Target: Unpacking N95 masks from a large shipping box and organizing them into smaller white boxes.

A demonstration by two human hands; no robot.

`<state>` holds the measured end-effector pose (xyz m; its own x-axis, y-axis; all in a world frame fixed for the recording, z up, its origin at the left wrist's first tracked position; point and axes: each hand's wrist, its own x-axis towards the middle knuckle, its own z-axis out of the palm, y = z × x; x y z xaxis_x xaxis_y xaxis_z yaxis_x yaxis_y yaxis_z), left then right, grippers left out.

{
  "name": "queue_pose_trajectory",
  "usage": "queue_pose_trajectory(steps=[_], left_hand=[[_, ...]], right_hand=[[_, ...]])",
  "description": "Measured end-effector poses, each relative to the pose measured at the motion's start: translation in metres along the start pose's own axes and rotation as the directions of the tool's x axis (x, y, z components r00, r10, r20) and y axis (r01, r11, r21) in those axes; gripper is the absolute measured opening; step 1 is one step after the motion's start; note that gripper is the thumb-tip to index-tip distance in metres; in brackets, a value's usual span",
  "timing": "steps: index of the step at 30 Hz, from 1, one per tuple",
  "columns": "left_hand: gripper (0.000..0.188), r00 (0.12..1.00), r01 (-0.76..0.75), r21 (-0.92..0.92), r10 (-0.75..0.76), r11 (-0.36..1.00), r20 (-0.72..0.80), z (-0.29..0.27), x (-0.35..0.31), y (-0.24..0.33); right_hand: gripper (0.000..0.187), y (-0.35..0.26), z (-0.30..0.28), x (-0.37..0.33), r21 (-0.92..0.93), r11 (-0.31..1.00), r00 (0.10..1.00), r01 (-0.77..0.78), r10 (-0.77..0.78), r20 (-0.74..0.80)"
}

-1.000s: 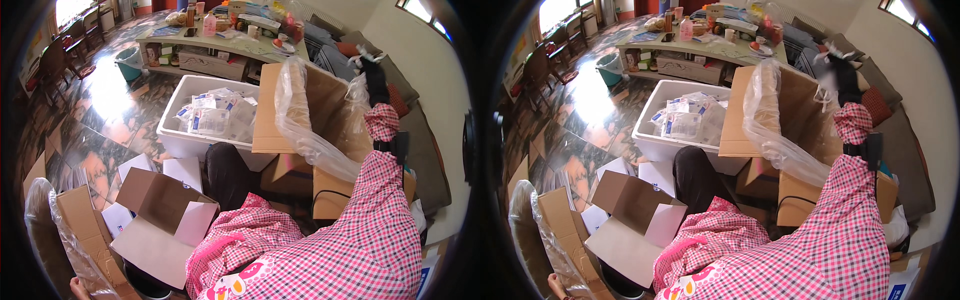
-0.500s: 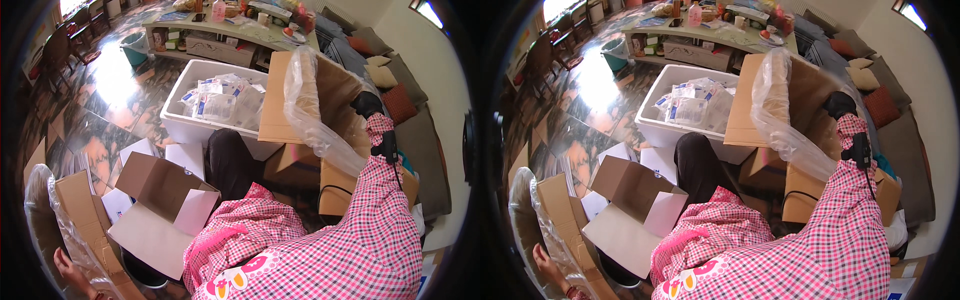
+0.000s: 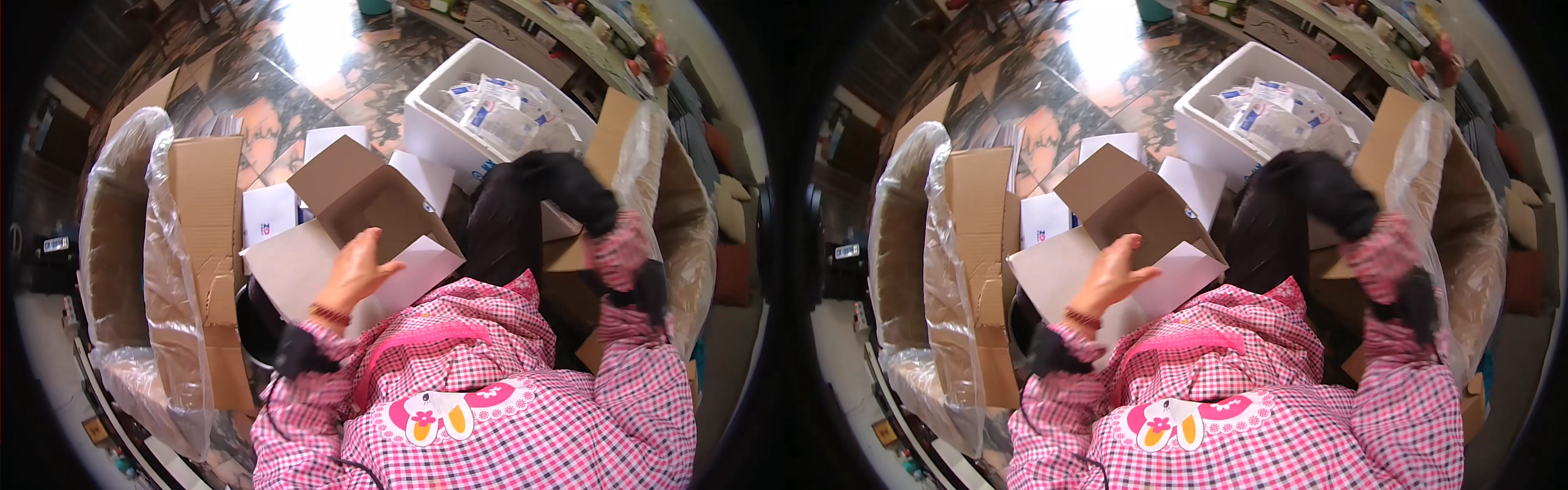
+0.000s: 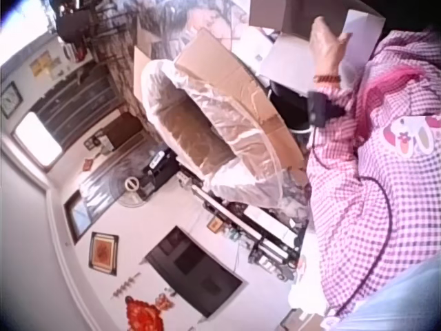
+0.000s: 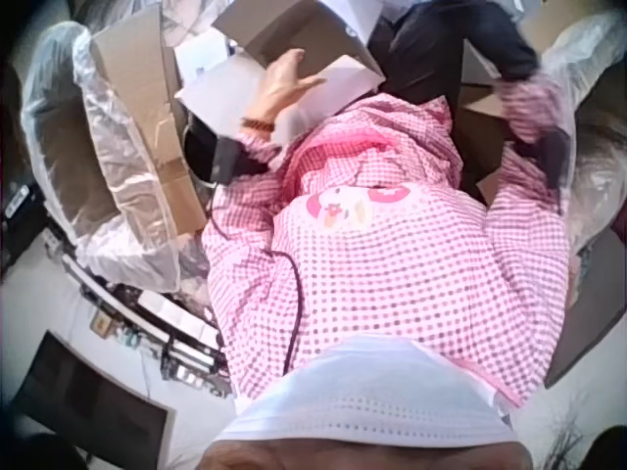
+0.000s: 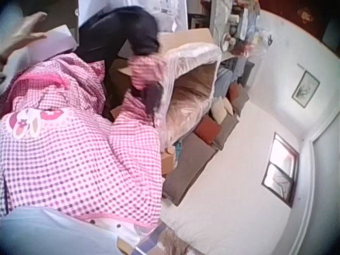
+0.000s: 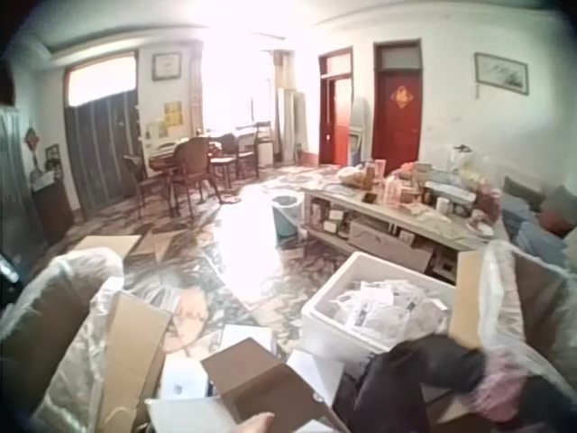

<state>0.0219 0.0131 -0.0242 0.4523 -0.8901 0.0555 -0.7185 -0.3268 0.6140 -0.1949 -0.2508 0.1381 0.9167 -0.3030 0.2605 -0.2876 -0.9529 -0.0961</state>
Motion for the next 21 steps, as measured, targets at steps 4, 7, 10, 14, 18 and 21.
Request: queue_pose_trajectory(steps=[4, 7, 10, 14, 18, 21], left_hand=[[0.046, 0.948, 0.126, 0.059, -0.138, 0.99, 0.285, 0.036, -0.017, -0.004], [0.017, 0.979, -0.113, 0.018, 0.108, 0.993, 0.175, 0.012, -0.043, 0.044], [0.007, 0.907, -0.407, 0.149, 0.38, 0.901, 0.181, -0.012, -0.062, 0.071], [0.015, 0.892, -0.452, 0.244, 0.437, 0.858, 0.115, -0.035, -0.062, 0.084], [0.026, 0.862, -0.445, 0.216, 0.481, 0.869, -0.161, -0.067, -0.047, 0.101], [0.026, 0.794, -0.464, 0.164, 0.491, 0.87, -0.36, -0.078, -0.063, 0.094]], right_hand=[[0.05, -0.043, 0.108, 0.015, 0.234, 0.967, 0.924, -0.103, 0.006, 0.383], [0.063, -0.06, 0.191, 0.01, 0.372, 0.72, 0.713, -0.586, 0.24, 0.659], [0.056, -0.048, 0.266, -0.024, 0.423, 0.62, 0.701, -0.661, 0.31, 0.642], [0.043, -0.037, 0.277, -0.027, 0.443, 0.648, 0.759, -0.619, 0.35, 0.549], [0.036, 0.003, 0.243, -0.025, 0.45, 0.719, 0.842, -0.53, 0.38, 0.384], [0.035, -0.026, 0.135, 0.015, 0.085, 0.936, 0.92, -0.34, 0.313, 0.235]])
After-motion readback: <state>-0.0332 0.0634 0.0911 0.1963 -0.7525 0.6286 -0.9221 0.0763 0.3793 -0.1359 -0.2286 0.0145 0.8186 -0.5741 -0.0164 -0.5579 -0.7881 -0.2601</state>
